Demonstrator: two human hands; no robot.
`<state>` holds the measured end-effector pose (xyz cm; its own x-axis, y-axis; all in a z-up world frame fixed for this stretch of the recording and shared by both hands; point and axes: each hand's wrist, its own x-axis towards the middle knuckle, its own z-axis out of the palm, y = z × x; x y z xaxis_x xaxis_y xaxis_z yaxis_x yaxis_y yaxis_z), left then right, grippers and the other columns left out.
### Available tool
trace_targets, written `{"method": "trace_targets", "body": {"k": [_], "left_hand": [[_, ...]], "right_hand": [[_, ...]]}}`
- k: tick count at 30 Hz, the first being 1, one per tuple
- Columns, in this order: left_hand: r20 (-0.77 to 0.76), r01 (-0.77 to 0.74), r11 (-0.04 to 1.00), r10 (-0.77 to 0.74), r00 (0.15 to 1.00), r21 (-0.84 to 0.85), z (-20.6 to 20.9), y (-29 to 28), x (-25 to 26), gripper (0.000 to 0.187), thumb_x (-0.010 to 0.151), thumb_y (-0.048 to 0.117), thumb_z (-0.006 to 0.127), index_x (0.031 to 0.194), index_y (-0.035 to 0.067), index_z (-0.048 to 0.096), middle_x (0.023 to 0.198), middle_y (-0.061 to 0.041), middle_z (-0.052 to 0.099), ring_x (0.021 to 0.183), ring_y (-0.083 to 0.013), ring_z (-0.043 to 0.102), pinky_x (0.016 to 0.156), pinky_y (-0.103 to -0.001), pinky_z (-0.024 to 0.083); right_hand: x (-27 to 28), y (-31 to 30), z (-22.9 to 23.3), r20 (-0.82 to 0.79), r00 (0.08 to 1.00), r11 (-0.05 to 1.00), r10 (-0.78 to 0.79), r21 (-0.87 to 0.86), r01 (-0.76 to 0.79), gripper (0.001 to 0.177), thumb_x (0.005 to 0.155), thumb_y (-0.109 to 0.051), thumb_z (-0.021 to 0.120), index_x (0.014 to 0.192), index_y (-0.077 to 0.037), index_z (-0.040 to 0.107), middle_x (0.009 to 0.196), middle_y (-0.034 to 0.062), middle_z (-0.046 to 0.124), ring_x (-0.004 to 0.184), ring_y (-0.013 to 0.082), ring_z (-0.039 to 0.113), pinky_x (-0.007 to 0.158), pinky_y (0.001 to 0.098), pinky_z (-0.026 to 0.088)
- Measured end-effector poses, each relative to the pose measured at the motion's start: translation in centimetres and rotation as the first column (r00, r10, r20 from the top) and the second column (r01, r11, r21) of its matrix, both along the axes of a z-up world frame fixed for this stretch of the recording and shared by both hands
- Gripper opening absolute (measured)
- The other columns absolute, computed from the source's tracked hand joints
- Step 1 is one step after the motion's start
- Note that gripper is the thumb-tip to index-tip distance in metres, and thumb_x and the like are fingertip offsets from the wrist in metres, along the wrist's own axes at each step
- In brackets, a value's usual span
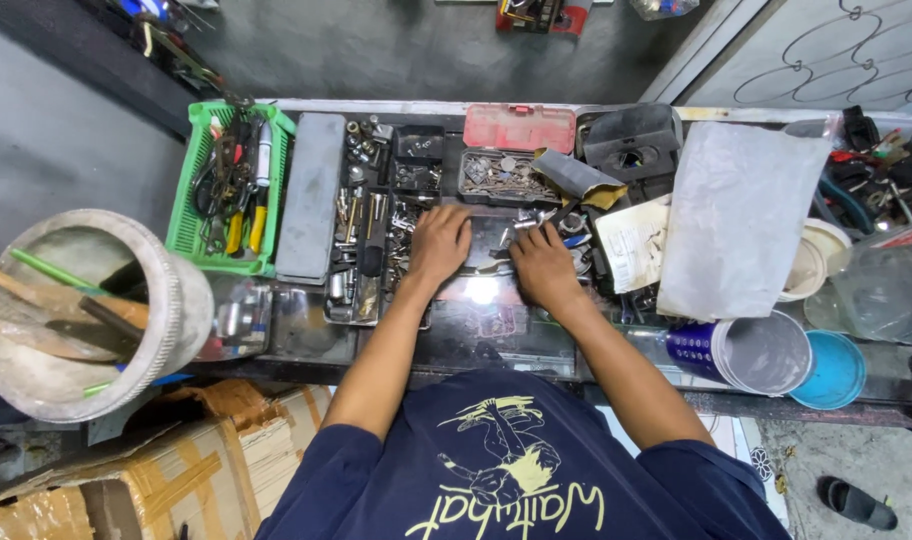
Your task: Disassembling and inspecting small motorcycle or machine components on a workbench.
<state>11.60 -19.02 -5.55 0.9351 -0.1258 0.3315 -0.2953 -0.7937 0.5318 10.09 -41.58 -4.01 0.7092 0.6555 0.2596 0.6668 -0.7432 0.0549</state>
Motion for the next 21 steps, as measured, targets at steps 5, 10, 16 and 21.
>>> {"method": "trace_targets", "body": {"k": [5,10,16,21], "left_hand": [[-0.148,0.151,0.988,-0.144,0.979,0.042,-2.0,-1.2,-0.5,0.025,0.095,0.02,0.068,0.116,0.007,0.074,0.115,-0.01,0.073,0.108,-0.0265,0.068,0.099,-0.043,0.052],[-0.098,0.162,0.986,-0.158,0.982,0.031,-2.4,-3.9,-0.6,0.033,0.09,0.025,0.073,0.118,0.007,0.073,0.119,-0.013,0.07,0.11,-0.0312,0.066,0.096,-0.044,0.051],[-0.15,0.129,0.992,-0.13,0.98,-0.018,-1.6,-6.2,1.2,0.036,0.087,0.023,0.075,0.119,0.007,0.071,0.116,-0.009,0.067,0.109,-0.0301,0.064,0.09,-0.041,0.054],[-0.147,0.195,0.98,-0.188,0.971,0.03,-3.7,-7.5,2.4,0.032,0.086,0.019,0.076,0.116,0.011,0.074,0.109,-0.006,0.066,0.104,-0.0293,0.062,0.089,-0.041,0.053]], "right_hand": [[0.4,-1.6,-0.4,-0.229,0.973,0.998,-0.002,-0.055,-0.01,0.026,0.08,-0.013,0.065,0.103,-0.007,0.075,0.116,0.0092,0.071,0.122,0.0276,0.059,0.116,0.0441,0.036],[0.2,-2.4,1.4,-0.259,0.965,0.998,0.047,0.05,-0.035,0.03,0.071,-0.016,0.075,0.099,-0.005,0.075,0.115,0.0111,0.071,0.123,0.0307,0.057,0.115,0.0465,0.034],[0.2,-2.3,2.2,-0.314,0.949,0.998,0.032,0.057,-0.014,0.031,0.07,-0.018,0.08,0.098,-0.005,0.074,0.114,0.0114,0.07,0.127,0.0309,0.056,0.118,0.0462,0.034],[0.4,-2.4,1.7,-0.317,0.948,0.998,0.037,0.06,-0.019,0.039,0.066,-0.023,0.083,0.101,-0.005,0.075,0.116,0.0125,0.069,0.127,0.0312,0.055,0.117,0.0463,0.033]]}}
